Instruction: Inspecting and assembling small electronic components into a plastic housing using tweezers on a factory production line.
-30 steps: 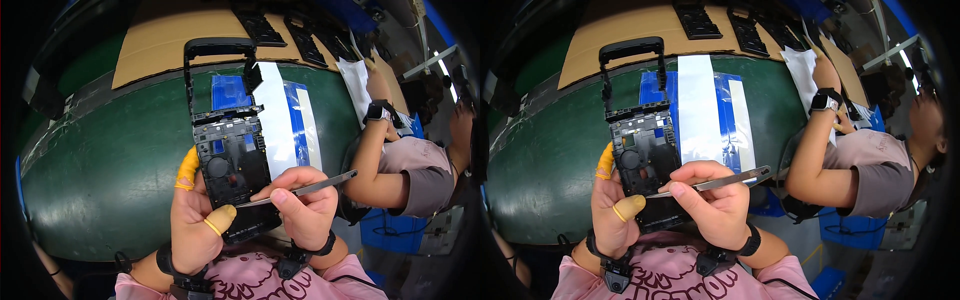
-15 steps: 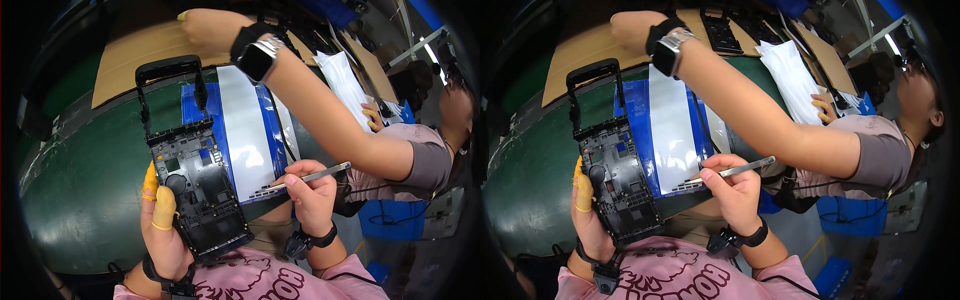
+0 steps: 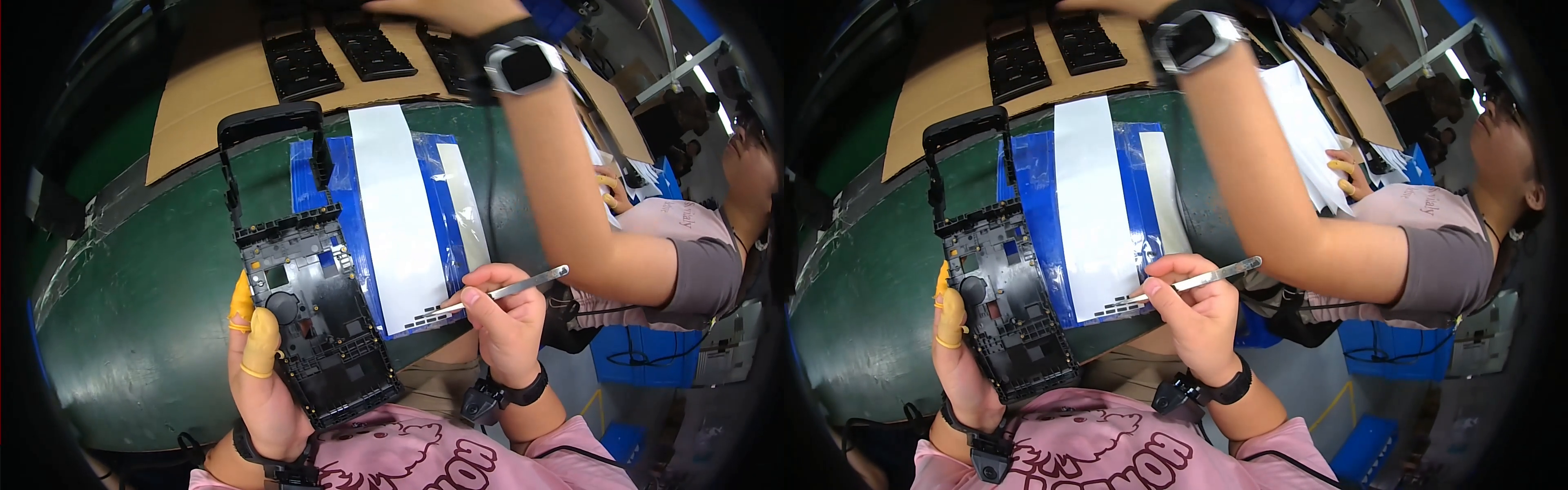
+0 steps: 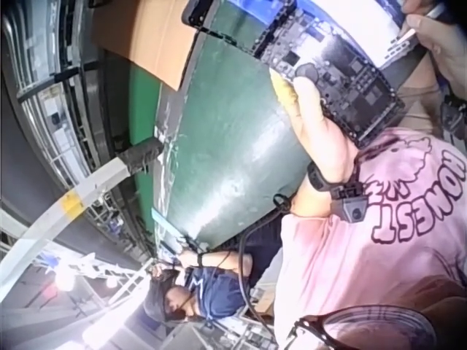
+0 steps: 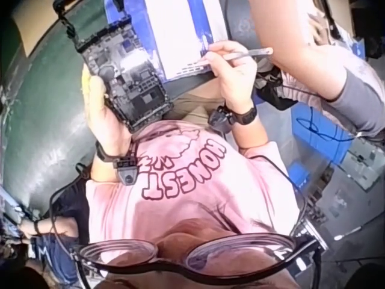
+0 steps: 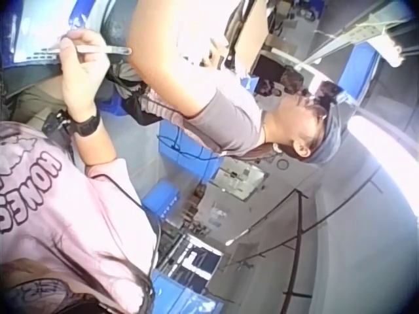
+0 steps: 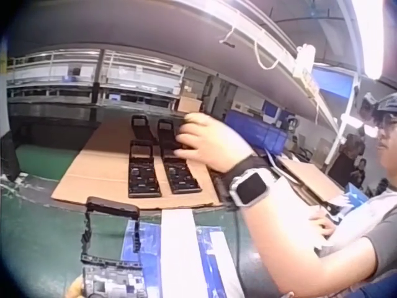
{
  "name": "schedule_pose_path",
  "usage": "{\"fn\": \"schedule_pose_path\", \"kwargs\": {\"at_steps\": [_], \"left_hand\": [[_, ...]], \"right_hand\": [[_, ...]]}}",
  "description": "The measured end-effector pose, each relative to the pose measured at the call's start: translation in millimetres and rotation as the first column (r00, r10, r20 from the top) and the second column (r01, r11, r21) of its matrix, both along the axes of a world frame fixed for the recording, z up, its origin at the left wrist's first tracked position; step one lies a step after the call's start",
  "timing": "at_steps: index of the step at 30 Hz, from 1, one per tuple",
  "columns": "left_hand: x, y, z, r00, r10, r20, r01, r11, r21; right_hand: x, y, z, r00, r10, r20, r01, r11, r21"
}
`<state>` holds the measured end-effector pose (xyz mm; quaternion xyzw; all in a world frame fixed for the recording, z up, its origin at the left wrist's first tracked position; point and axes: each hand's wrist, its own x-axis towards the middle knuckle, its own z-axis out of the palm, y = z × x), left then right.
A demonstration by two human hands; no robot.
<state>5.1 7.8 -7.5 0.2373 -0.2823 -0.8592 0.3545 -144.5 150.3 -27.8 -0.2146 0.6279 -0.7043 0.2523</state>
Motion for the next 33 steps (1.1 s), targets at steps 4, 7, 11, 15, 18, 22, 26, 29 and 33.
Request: {"fn": "schedule_pose_path", "kwargs": {"at_steps": [4, 7, 11, 15, 18, 22, 26, 29, 33], "left_hand": [[2, -1, 0, 1.000, 0.004, -0.007, -0.004, 1.000, 0.007], [3, -1, -3, 0.999, 0.001, -0.036, -0.001, 1.000, 0.022], [4, 1, -5, 0.997, -0.033, -0.064, 0.038, 0.997, 0.074], [9, -1, -6, 0.995, -0.082, -0.062, 0.087, 0.993, 0.078], [10, -1, -6, 0.994, -0.082, -0.069, 0.088, 0.992, 0.087], [12, 0, -3, 0.990, -0.086, -0.108, 0.095, 0.992, 0.079], [14, -1, -4, 0.989, -0.081, -0.122, 0.091, 0.993, 0.079], [14, -2, -4, 0.990, -0.073, -0.123, 0.083, 0.993, 0.085], [12, -2, -2, 0.992, -0.063, -0.108, 0.074, 0.992, 0.100]], "right_hand": [[0, -1, 2, 1.000, 0.023, -0.015, -0.023, 0.999, 0.027], [2, -1, 10, 0.999, 0.029, 0.023, -0.030, 0.998, 0.053], [17, -10, 33, 0.998, 0.062, 0.033, -0.056, 0.985, -0.164], [39, -37, 39, 0.956, 0.292, -0.041, -0.292, 0.919, -0.265], [46, -52, 39, 0.961, 0.275, -0.029, -0.276, 0.956, -0.101], [47, -56, 33, 0.947, 0.321, 0.024, -0.310, 0.929, -0.203], [49, -58, 33, 0.944, 0.329, 0.025, -0.314, 0.920, -0.236], [48, -58, 34, 0.943, 0.330, 0.033, -0.314, 0.920, -0.235], [49, -61, 36, 0.943, 0.332, 0.035, -0.316, 0.922, -0.226]]}}
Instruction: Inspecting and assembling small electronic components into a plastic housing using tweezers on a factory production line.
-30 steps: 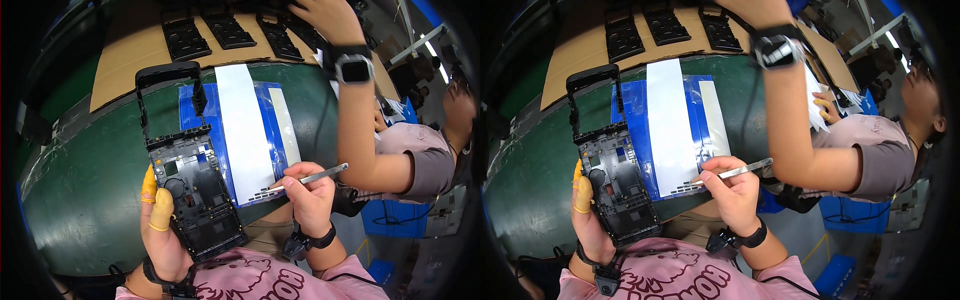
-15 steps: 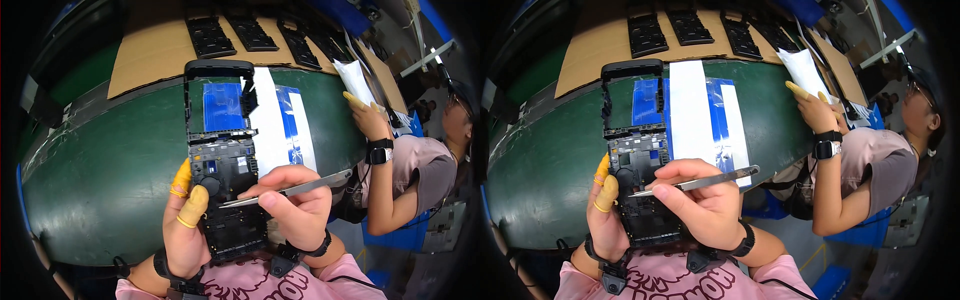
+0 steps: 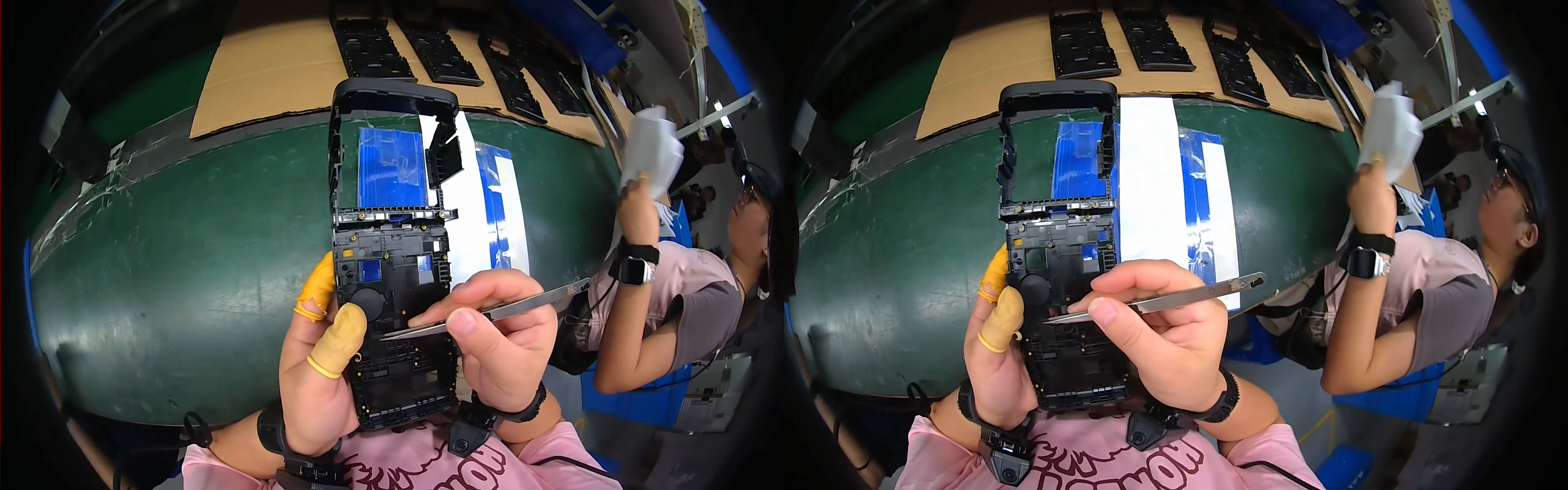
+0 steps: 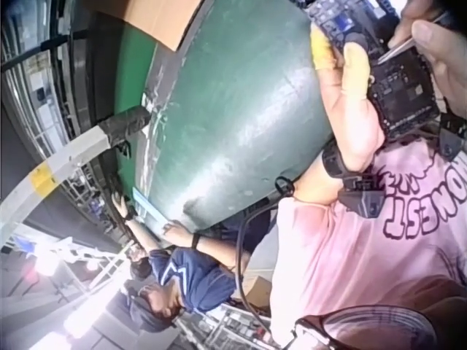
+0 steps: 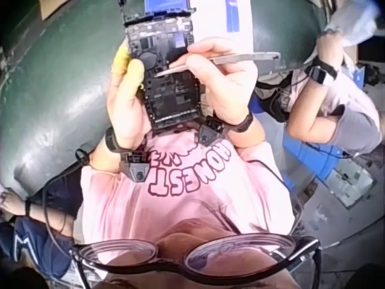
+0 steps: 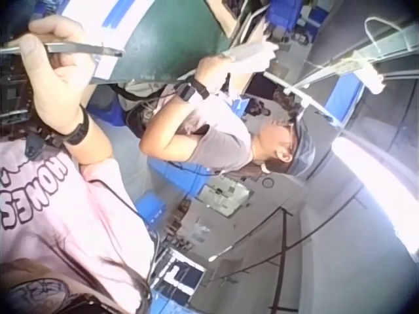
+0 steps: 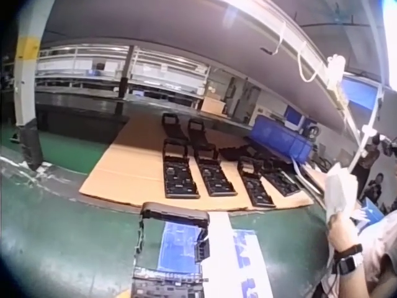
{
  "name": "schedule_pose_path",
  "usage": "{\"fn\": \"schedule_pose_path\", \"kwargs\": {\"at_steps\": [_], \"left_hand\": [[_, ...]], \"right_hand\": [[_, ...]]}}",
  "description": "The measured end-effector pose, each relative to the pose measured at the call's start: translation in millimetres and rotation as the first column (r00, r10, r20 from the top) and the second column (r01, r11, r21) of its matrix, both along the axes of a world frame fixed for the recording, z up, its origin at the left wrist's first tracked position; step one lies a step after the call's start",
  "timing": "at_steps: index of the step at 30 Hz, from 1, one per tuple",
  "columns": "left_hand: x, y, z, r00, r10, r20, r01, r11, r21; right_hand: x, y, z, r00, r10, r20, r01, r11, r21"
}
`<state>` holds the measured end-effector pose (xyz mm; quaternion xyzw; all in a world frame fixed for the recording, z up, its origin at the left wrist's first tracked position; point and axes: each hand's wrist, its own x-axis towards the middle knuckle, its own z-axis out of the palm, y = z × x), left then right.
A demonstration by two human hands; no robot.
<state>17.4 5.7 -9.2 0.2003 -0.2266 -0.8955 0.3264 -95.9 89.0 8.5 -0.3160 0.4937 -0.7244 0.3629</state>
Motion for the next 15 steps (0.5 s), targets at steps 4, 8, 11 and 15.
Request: {"fn": "schedule_pose_path", "kwargs": {"at_steps": [4, 8, 11, 15], "left_hand": [[-5, 2, 2, 1.000, 0.012, 0.006, -0.012, 1.000, 0.010], [-7, 3, 8, 1.000, 0.018, 0.011, -0.018, 1.000, 0.009], [-10, 2, 8, 1.000, 0.010, 0.012, -0.010, 1.000, 0.022], [-9, -3, 12, 1.000, 0.006, 0.017, -0.006, 0.999, 0.039]], "right_hand": [[-4, 0, 3, 0.998, -0.059, -0.020, 0.060, 0.996, 0.060], [-10, 2, 6, 1.000, 0.025, -0.013, -0.024, 0.999, 0.044], [-13, 2, 9, 1.000, 0.014, -0.015, -0.013, 0.997, 0.082], [-14, -2, 12, 0.999, 0.005, -0.033, -0.002, 0.996, 0.084]]}}
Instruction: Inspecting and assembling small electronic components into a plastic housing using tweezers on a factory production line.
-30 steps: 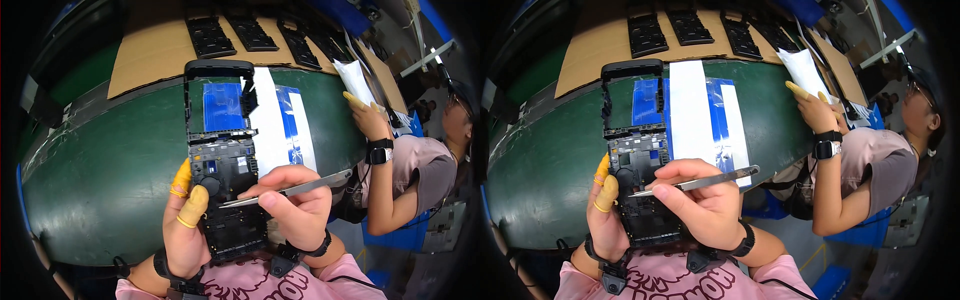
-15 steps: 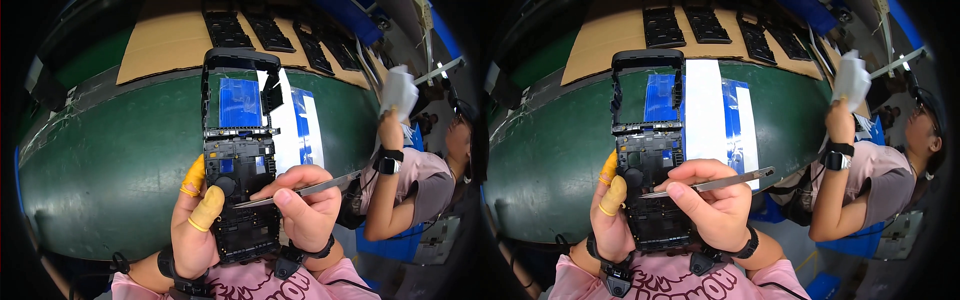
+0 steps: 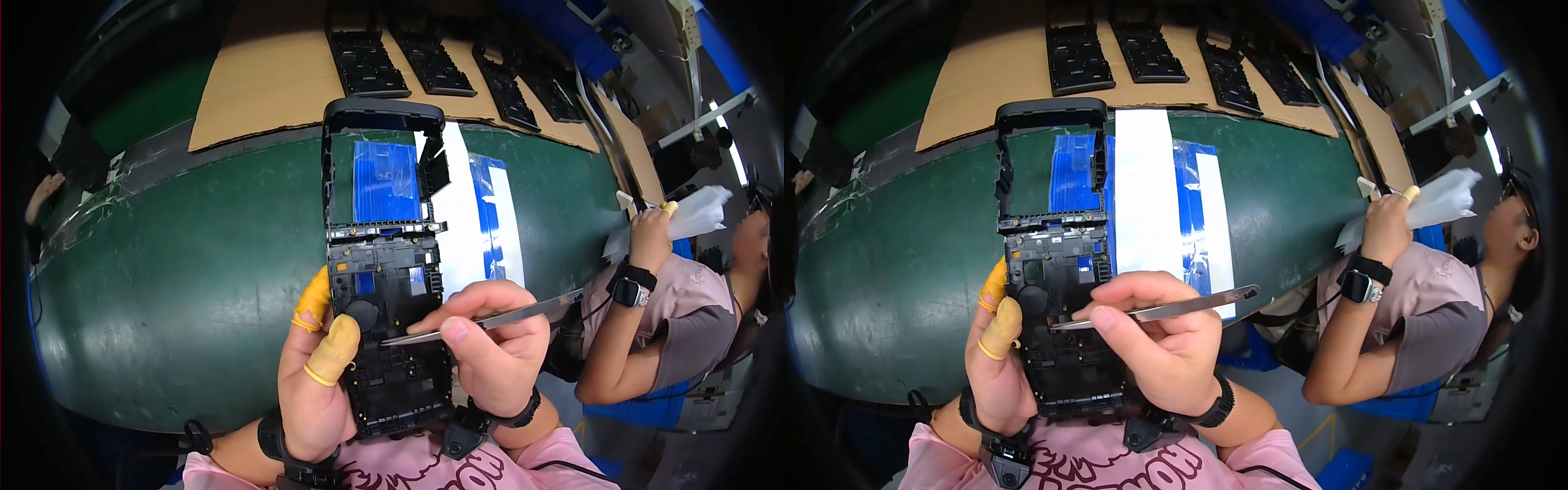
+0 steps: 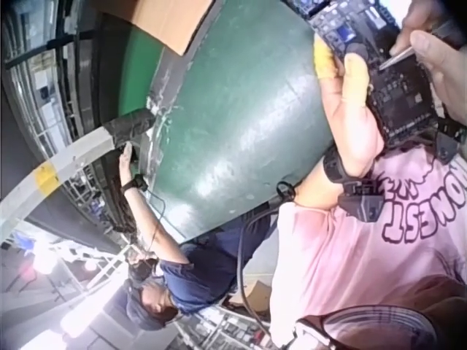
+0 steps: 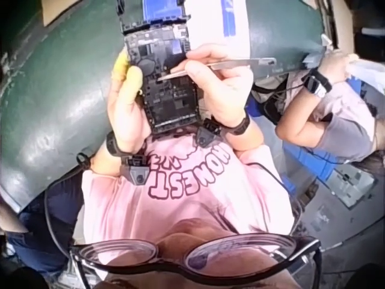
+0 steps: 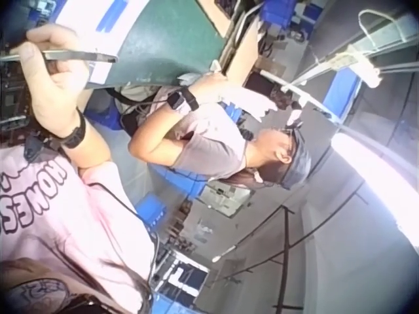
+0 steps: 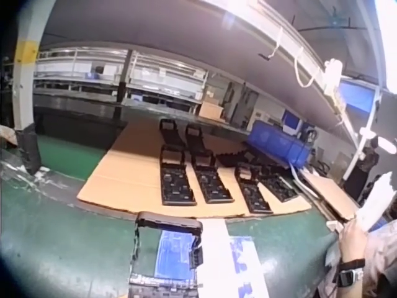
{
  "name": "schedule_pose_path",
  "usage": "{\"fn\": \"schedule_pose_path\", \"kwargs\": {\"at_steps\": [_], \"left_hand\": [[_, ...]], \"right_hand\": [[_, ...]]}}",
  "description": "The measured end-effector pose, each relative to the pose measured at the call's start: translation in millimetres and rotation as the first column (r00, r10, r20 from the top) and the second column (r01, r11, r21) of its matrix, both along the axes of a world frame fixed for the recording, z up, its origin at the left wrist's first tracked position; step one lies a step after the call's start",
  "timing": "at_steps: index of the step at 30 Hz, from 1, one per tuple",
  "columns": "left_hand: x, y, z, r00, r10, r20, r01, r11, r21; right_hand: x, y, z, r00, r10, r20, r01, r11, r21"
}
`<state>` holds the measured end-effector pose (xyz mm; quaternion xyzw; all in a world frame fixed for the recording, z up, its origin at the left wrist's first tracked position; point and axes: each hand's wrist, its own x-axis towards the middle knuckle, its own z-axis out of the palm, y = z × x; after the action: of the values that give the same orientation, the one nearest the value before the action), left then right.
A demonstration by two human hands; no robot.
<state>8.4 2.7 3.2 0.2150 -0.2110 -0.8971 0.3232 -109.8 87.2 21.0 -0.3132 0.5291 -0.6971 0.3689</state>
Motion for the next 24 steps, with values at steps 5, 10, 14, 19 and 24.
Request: {"fn": "schedule_pose_path", "kwargs": {"at_steps": [5, 10, 14, 19, 24], "left_hand": [[-1, -1, 9, 0.999, 0.022, 0.029, -0.021, 0.999, -0.034], [26, -11, 4, 0.986, -0.103, 0.130, 0.120, 0.984, -0.133], [47, -58, 20, 0.960, 0.119, 0.254, -0.015, 0.926, -0.377], [21, -230, 34, 0.932, 0.249, 0.264, -0.070, 0.838, -0.541], [29, -420, -34, 0.172, 0.866, 0.469, 0.210, 0.434, -0.876]], "right_hand": [[-5, 4, 8, 0.955, -0.110, 0.276, 0.163, 0.971, -0.176], [-14, 42, 5, 0.929, -0.334, 0.162, 0.358, 0.920, -0.156], [-25, 78, -13, 0.883, -0.441, 0.159, 0.464, 0.873, -0.153], [-23, 96, -6, 0.841, -0.514, 0.169, 0.532, 0.842, -0.089], [-28, 100, 2, 0.858, -0.480, 0.182, 0.502, 0.859, -0.100]]}}
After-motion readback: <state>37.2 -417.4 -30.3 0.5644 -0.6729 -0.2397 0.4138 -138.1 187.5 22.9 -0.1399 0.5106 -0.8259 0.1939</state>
